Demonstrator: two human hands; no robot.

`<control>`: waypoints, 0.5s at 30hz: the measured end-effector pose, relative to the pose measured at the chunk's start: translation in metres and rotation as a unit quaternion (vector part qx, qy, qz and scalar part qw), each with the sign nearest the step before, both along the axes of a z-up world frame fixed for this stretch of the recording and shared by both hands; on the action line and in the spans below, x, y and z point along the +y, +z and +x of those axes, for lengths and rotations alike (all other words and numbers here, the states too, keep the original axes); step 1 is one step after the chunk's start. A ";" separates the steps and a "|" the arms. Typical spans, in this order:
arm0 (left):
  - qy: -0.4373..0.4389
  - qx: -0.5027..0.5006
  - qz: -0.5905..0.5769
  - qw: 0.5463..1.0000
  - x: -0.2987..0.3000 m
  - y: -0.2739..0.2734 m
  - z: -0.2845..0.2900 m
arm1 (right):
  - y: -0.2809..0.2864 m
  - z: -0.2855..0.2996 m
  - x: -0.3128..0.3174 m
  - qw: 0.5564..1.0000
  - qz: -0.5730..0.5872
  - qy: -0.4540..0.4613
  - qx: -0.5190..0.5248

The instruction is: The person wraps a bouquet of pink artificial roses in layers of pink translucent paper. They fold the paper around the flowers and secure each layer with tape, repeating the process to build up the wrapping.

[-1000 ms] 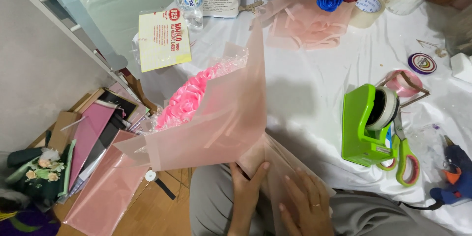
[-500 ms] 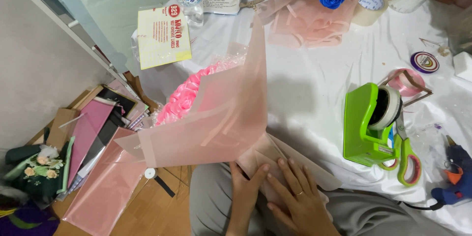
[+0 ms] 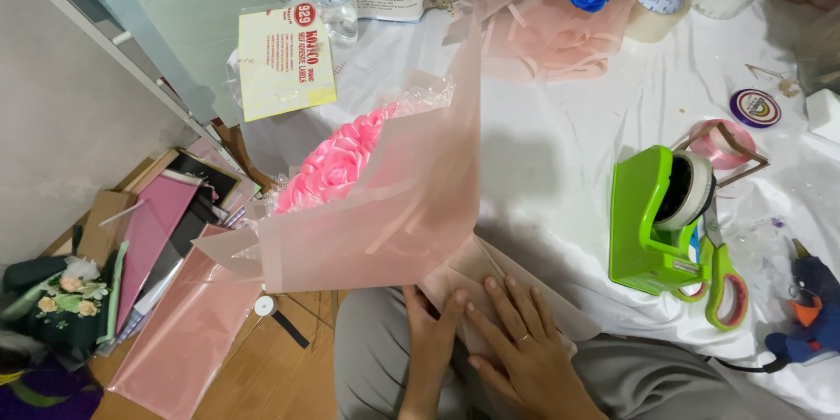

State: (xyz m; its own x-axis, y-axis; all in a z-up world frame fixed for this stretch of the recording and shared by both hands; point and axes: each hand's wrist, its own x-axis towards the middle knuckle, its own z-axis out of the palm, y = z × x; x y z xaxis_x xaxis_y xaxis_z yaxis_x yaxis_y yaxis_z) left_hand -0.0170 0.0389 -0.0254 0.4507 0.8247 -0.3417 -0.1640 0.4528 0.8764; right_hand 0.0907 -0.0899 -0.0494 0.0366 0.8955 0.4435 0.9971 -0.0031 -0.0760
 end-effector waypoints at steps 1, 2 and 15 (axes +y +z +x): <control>-0.001 0.000 0.000 1.000 0.000 -0.003 0.000 | 0.000 0.000 0.000 1.000 0.000 -0.001 0.000; -0.003 0.007 0.001 1.000 -0.001 -0.006 -0.001 | 0.000 0.001 0.001 1.000 -0.002 -0.004 -0.005; 0.030 0.015 -0.030 0.999 -0.003 -0.004 -0.005 | 0.033 0.006 -0.016 0.986 0.009 0.078 0.147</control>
